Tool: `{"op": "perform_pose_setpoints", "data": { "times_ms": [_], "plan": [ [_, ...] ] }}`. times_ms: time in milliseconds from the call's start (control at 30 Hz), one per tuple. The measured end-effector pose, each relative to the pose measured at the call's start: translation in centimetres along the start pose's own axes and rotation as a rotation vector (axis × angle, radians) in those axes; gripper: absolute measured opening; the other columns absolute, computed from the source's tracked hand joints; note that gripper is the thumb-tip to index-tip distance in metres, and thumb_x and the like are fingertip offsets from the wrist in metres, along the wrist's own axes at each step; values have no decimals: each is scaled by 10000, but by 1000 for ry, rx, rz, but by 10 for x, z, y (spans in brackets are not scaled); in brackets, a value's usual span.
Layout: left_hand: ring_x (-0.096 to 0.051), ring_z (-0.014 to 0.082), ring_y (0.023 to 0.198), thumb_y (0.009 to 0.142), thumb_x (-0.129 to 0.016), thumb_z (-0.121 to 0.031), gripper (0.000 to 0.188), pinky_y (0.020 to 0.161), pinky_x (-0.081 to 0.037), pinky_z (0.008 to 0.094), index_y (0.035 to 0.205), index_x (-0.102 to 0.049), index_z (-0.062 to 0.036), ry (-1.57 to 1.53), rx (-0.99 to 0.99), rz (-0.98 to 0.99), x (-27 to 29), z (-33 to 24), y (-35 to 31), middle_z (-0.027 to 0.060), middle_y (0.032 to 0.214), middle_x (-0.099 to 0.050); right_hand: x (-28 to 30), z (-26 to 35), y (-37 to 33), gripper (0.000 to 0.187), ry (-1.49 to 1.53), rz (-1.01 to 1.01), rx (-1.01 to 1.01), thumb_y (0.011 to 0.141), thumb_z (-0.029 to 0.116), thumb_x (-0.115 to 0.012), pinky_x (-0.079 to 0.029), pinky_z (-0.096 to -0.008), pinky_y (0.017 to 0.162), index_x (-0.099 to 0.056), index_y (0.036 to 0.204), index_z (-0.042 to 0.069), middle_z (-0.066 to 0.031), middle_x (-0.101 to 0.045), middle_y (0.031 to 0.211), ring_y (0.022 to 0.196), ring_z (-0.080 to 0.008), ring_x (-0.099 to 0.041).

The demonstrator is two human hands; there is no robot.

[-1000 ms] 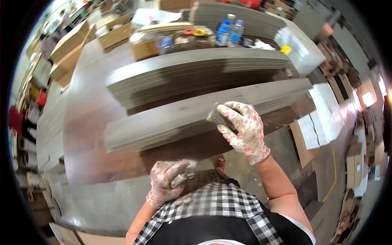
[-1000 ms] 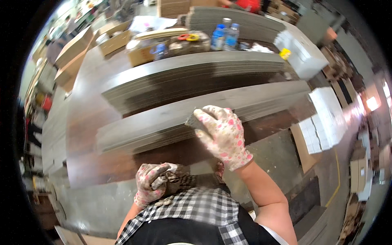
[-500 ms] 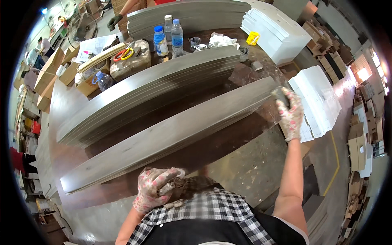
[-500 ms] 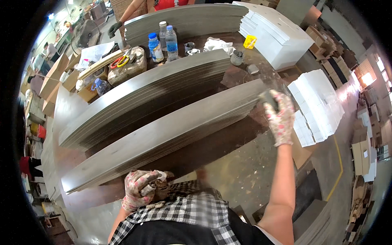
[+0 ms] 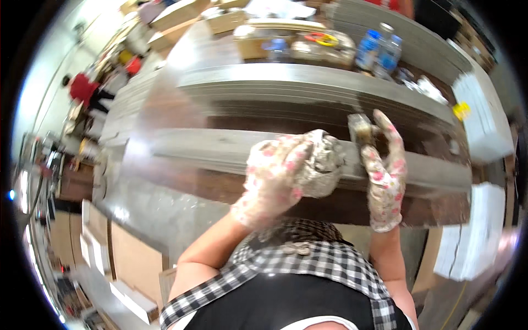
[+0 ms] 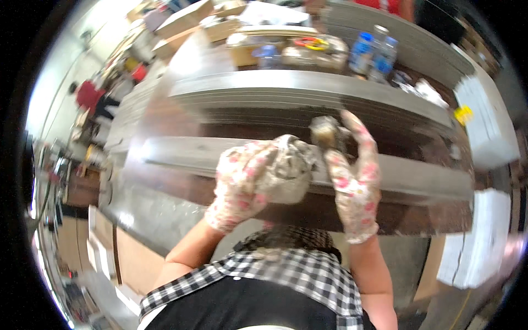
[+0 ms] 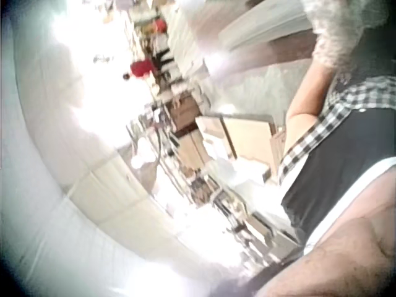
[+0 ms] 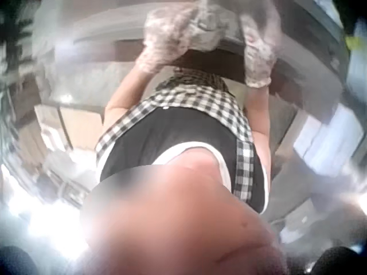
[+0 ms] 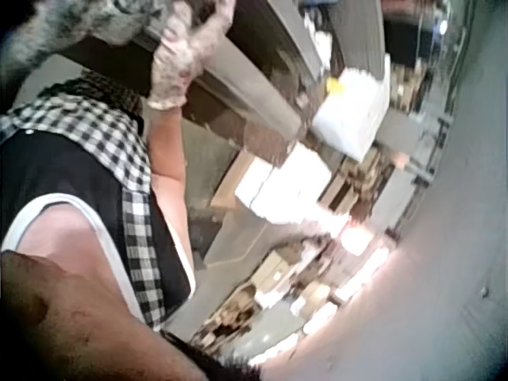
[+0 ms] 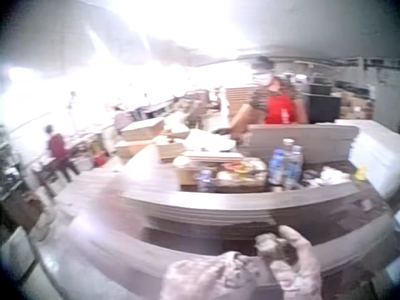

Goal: The person applies a liquid from a container to a sponge and wipes the edges of long wooden boards by hand, alternating between rubbing with the sponge and a cloth.

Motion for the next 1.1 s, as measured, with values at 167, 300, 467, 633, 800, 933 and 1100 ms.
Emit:
{"op": "perform_pose_setpoints", "data": {
  "times_ms": [167, 300, 467, 633, 800, 933, 1100],
  "plan": [
    [-634, 359, 1119, 721, -683, -95, 528, 1054, -426, 550, 1245, -631, -51, 172, 115, -286, 57, 105, -68, 170, 1170, -668, -4, -11, -5, 501, 101, -103, -106, 1003, 137, -555, -315, -354, 1166, -446, 1476, 16, -116, -510, 1439, 1334, -210, -468],
    [-672, 403, 1016, 758, -561, 32, 420, 927, -530, 441, 1162, -668, -7, 402, 540, -435, 148, 246, -158, 200, 1075, -710, -8, -13, -8, 505, 139, -169, -173, 1004, 78, -517, -329, -321, 1151, -423, 1496, 15, -107, -509, 1429, 1315, -180, -483],
    [-639, 267, 1141, 947, -500, 67, 413, 970, -530, 306, 1349, -555, -6, 71, 620, -593, 212, 274, -158, 144, 1251, -657, -9, -17, -7, 472, 38, -125, -150, 1044, 112, -470, -309, -326, 1165, -415, 1507, 36, -112, -498, 1456, 1348, -192, -468],
    [-610, 309, 1204, 849, -712, -124, 351, 999, -497, 430, 1192, -672, -62, 184, 91, 60, 75, 162, -56, 154, 1179, -676, -13, -8, -9, 507, 23, -154, -130, 1030, 179, -518, -312, -330, 1163, -416, 1501, 21, -119, -506, 1445, 1338, -196, -478],
    [-682, 291, 1064, 829, -641, -94, 296, 893, -538, 337, 1111, -704, -30, -3, 465, -184, 154, 300, -119, 163, 1079, -718, -8, -13, -13, 584, 116, -193, -171, 986, 240, -602, -329, -341, 1156, -425, 1488, 0, -113, -528, 1416, 1314, -195, -497],
    [-710, 294, 967, 840, -566, 14, 327, 856, -558, 374, 1128, -707, -45, 351, 574, -402, 249, 328, -158, 170, 1100, -717, -8, -10, -7, 510, 169, -150, -134, 1010, 130, -534, -314, -339, 1166, -423, 1492, 6, -122, -503, 1446, 1345, -199, -467],
    [-675, 326, 931, 833, -628, -58, 370, 800, -562, 433, 1199, -621, -8, 349, 297, -204, 131, 205, -88, 170, 1042, -676, -7, -16, -9, 573, 201, -166, -160, 929, 21, -594, -415, -283, 1044, -463, 1485, 59, -54, -586, 1275, 1165, -130, -534]
  ]
}}
Point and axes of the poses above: each hand's wrist, its own y-axis towards the middle knuckle, its own x-axis out of the back of the hand, z = x × y, the point moved 6 cm from there along y, towards the middle knuckle
